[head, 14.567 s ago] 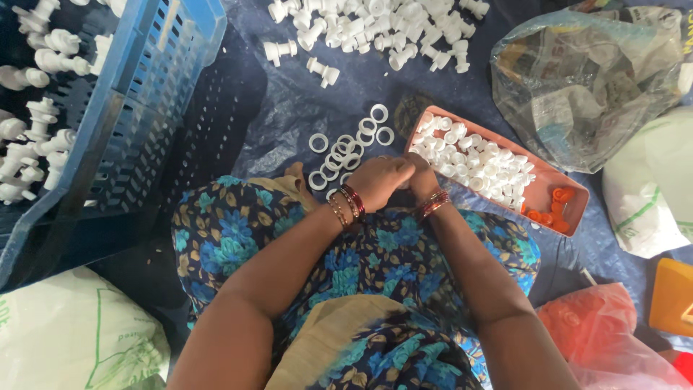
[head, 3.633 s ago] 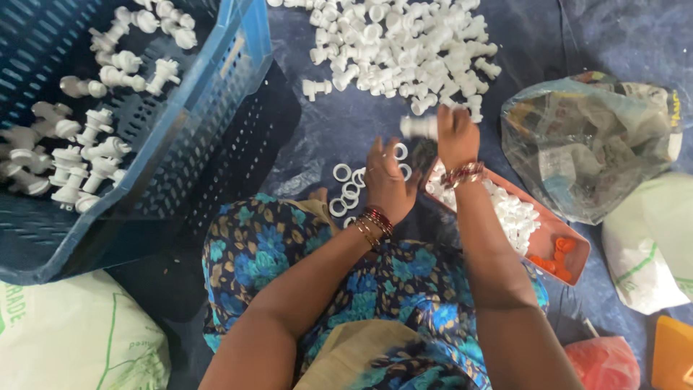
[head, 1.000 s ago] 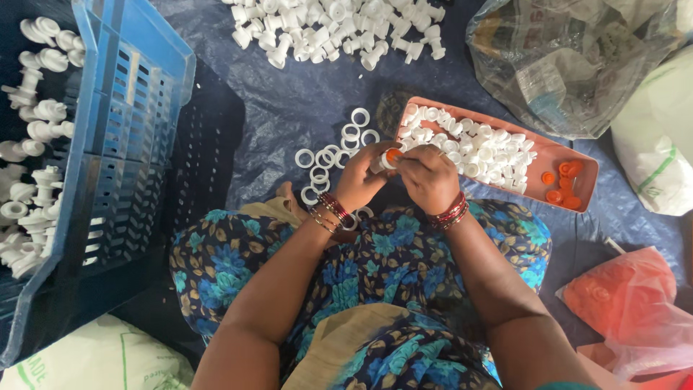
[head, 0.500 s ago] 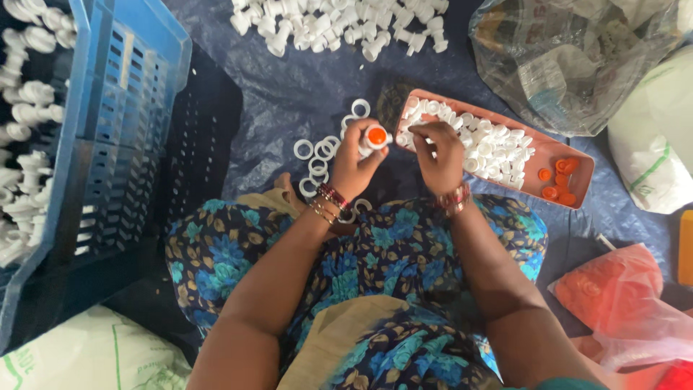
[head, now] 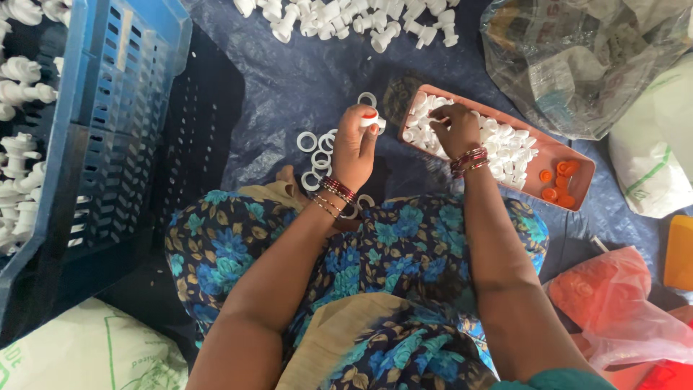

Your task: The person sits on the floor and assembles small white plastic components by inserting orange caps into them. The person picks up a white part, inserts an orange cap, and places the assembled unit into a pink tray.

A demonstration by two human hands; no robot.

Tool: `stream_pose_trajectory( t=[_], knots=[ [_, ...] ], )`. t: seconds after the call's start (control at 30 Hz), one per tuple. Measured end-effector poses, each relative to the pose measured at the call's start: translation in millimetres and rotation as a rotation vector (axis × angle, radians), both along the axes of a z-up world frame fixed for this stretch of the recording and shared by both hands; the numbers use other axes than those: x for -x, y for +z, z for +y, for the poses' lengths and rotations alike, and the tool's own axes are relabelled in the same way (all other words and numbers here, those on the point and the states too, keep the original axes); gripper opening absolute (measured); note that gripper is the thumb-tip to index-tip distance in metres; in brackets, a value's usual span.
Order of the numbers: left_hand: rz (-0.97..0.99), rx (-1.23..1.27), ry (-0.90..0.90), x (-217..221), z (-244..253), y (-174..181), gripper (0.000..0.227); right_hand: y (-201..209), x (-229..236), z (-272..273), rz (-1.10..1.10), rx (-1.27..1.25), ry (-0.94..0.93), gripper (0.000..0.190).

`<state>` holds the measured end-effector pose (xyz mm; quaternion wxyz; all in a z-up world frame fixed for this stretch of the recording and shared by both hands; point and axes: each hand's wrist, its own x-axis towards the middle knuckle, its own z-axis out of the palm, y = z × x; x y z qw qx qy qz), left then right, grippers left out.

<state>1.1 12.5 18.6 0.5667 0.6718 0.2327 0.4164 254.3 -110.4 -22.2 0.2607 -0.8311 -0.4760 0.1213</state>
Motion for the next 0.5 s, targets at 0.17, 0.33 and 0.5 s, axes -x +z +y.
stream_pose_trajectory(
  t=[0.17, 0.33, 0.5],
  knots=[
    [0.046, -0.096, 0.011, 0.1, -2.6, 0.1, 0.017, -21.1, 18.8, 8.7, -0.042, 0.060, 0.016, 0.020],
    [0.082, -0.072, -0.051, 2.6, -3.0, 0.8, 0.018, -38.0, 25.6, 27.3, -0.271, 0.140, 0.034, 0.013],
    [0.088, -0.070, -0.057, 2.2, -4.5, 4.3, 0.027, -19.1, 9.0, 12.6, 0.214, -0.059, -0.165, 0.018]
  ],
)
